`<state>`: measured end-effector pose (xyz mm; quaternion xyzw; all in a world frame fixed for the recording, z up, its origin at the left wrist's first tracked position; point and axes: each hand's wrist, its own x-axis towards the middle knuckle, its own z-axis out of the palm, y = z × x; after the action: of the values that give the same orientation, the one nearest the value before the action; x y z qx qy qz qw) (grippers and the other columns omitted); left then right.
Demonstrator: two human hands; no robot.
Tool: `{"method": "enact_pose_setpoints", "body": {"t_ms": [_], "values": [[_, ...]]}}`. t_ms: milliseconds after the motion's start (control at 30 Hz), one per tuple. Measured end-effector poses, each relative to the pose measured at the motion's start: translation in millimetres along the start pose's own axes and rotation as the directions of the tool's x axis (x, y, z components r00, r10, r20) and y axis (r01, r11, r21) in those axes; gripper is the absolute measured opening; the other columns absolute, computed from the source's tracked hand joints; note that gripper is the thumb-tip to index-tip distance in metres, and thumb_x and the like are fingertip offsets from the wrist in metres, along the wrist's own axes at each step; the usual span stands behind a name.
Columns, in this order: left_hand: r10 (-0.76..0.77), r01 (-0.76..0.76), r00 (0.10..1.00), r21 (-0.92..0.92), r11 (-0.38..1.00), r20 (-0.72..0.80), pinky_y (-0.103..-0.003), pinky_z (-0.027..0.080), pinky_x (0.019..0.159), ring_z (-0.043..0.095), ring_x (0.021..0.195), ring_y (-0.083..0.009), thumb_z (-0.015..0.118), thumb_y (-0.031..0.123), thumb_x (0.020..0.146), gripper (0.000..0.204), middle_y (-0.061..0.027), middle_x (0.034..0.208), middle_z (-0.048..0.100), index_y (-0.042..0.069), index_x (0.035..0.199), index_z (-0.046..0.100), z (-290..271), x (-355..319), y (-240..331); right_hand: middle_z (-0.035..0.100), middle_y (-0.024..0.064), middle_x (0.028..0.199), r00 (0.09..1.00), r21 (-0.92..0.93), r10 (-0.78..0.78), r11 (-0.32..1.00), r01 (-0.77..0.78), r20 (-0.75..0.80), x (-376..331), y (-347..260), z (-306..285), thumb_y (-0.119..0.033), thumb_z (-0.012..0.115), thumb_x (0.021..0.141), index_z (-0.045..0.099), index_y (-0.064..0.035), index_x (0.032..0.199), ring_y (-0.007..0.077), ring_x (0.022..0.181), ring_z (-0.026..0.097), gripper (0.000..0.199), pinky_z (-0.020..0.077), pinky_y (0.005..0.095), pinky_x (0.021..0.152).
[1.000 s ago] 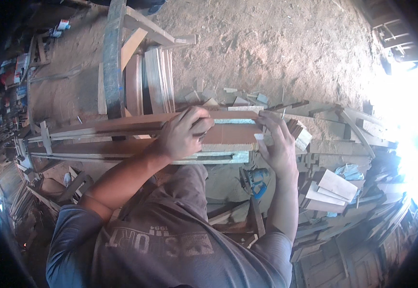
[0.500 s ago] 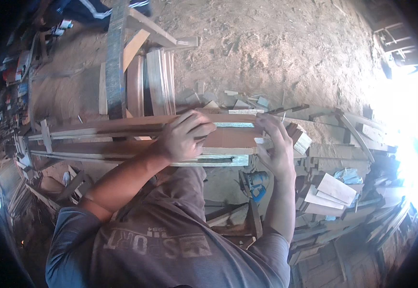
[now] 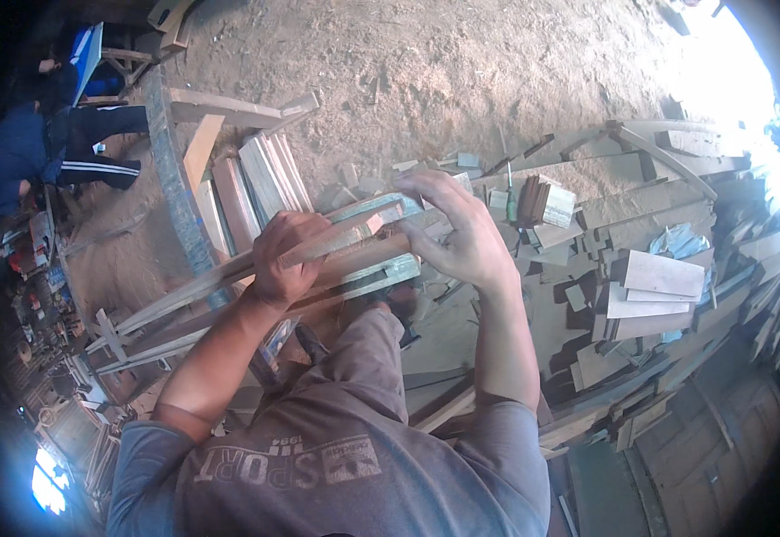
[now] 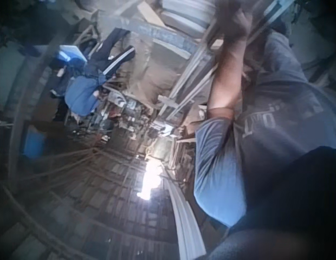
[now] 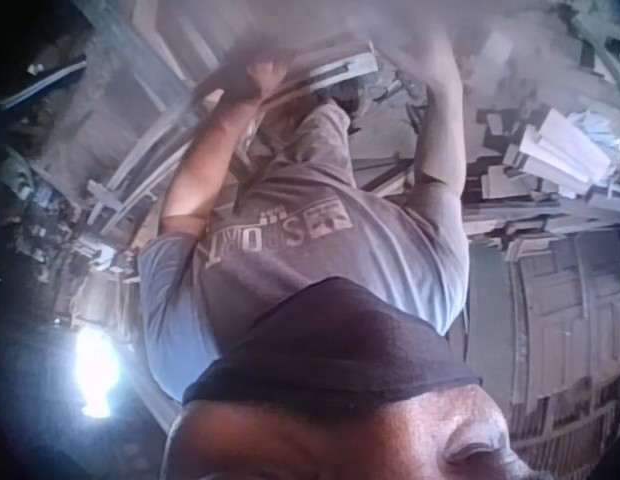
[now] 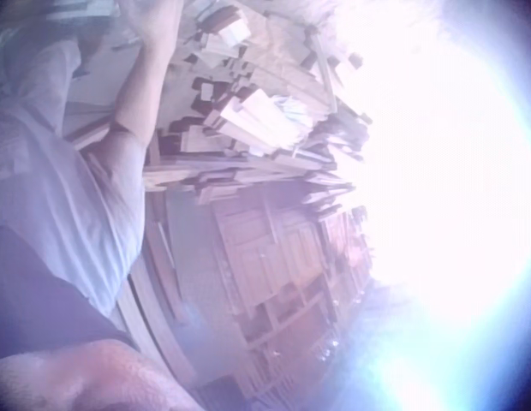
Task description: The person assembles small wooden pieces into a larger wooden frame. They repeatedly fit pieces into slots, hammer them into place, and use an electric sander to smooth the edges. The person handles multiple small wooden blocks and a curved wooden frame throughout the process.
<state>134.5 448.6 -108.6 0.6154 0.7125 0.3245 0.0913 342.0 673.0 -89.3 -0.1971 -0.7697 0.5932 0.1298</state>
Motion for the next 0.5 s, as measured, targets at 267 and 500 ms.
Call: {"method": "enact_pose_setpoints", "body": {"t_ms": [267, 500], "values": [[0.021, -0.021, 0.995, -0.003, 1.0, -0.098, -0.042, 0.057, 0.076, 0.072, 0.089, -0.031, 0.086, 0.012, 0.088, 0.025, -0.0091, 0.1, 0.075, 0.008, 0.108, 0.072, 2, 7, 6, 0.076, 0.0194, 0.122, 0.996, -0.138, -0.087, 0.987, 0.087, 0.006, 4, -3, 2, -0.004, 0.075, 0.094, 0.075, 0.0017, 0.119, 0.0356, 0.122, 0.072, 0.025, 0.0572, 0.0437, 0.103], [0.028, -0.016, 0.989, 0.088, 0.996, -0.144, -0.044, 0.056, 0.077, 0.071, 0.088, -0.0325, 0.084, 0.019, 0.091, 0.022, -0.0092, 0.1, 0.074, 0.01, 0.108, 0.073, 9, -4, 3, 0.079, 0.0175, 0.119, 0.973, -0.171, -0.227, 0.961, 0.217, -0.042, 4, 22, 6, -0.014, 0.08, 0.093, 0.078, -0.002, 0.119, 0.0327, 0.101, 0.078, 0.028, 0.0617, 0.0393, 0.088]]}}
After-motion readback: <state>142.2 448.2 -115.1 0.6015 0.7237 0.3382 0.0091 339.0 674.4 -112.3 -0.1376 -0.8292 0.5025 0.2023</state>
